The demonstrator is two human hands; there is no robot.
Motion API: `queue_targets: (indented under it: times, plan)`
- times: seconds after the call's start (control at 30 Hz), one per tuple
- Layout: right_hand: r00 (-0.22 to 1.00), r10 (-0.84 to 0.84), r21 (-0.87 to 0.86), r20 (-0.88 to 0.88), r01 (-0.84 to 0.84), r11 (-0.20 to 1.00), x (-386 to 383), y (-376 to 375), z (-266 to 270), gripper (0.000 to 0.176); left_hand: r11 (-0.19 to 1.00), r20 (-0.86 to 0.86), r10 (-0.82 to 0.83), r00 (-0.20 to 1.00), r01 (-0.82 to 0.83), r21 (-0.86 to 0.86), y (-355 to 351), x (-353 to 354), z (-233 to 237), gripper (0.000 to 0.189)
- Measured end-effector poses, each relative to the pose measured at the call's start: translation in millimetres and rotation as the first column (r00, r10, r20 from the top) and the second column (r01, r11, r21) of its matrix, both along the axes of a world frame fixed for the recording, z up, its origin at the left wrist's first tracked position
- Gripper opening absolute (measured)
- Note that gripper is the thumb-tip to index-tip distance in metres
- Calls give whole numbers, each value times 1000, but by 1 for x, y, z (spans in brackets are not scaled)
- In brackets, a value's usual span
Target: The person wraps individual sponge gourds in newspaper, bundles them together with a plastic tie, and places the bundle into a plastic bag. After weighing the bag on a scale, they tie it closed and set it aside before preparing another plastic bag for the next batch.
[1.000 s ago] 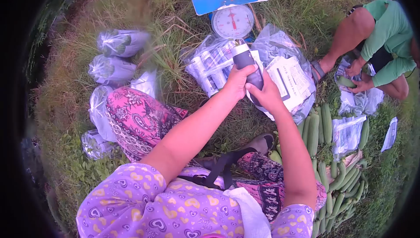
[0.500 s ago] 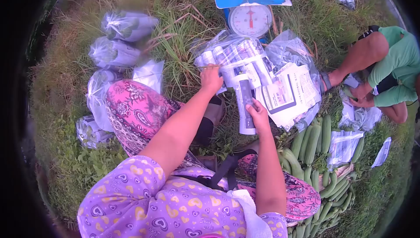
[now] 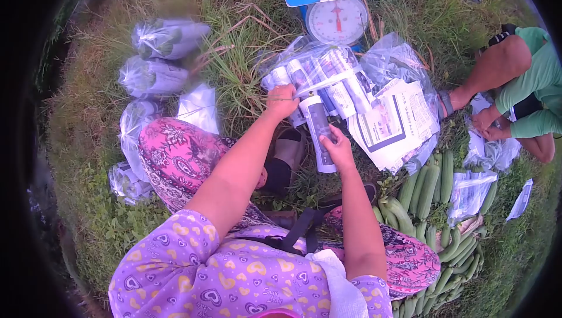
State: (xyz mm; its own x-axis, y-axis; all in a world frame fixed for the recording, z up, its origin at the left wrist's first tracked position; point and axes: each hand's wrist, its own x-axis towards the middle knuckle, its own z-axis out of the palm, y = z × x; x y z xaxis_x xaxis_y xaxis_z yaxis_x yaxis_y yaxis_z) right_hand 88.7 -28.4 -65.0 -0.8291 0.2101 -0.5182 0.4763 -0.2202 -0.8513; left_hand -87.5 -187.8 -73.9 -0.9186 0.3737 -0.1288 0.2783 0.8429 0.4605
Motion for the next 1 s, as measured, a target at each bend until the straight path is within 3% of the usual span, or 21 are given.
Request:
queue_targets:
  times: [0.03,0.13,0.27,0.4,0.5,0.67,0.9,1.0]
  plan:
    - [1000,16,50,-8,-15,999,-1,1,1,59,1000,-32,-17,999,17,3,-4,-2,-4,21]
    - [986,167,482,-24,-134,866,-4,-1,0,62,997,-38,-11,999,13,77,-8,-5,-4,19]
    - [961,255,752,-110,-87,653,-19,-19,8,62,991,-6,15,1000,-14,132,-11,0,5,22]
    - [978,186,710,-97,-63,702,-35,-30,3,61,977,-173,23,985,14,212,-14,9,9,16]
    - [971,225,705,-80,-105,702,-45,-24,3,60,990,-210,-15,978,44,135,-18,13,15,14]
    - [974,226,664,-10,-163,730,-73,-23,8,59,993,-234,-75,969,95,75,-17,19,20,13]
    - [996,89,620,-13,-62,782,-102,-37,14,53,995,-212,-67,975,80,54,-18,20,25,12]
    - [969,153,750,-194,46,659,-81,-36,7,59,992,-205,-106,973,117,43,-17,22,28,12]
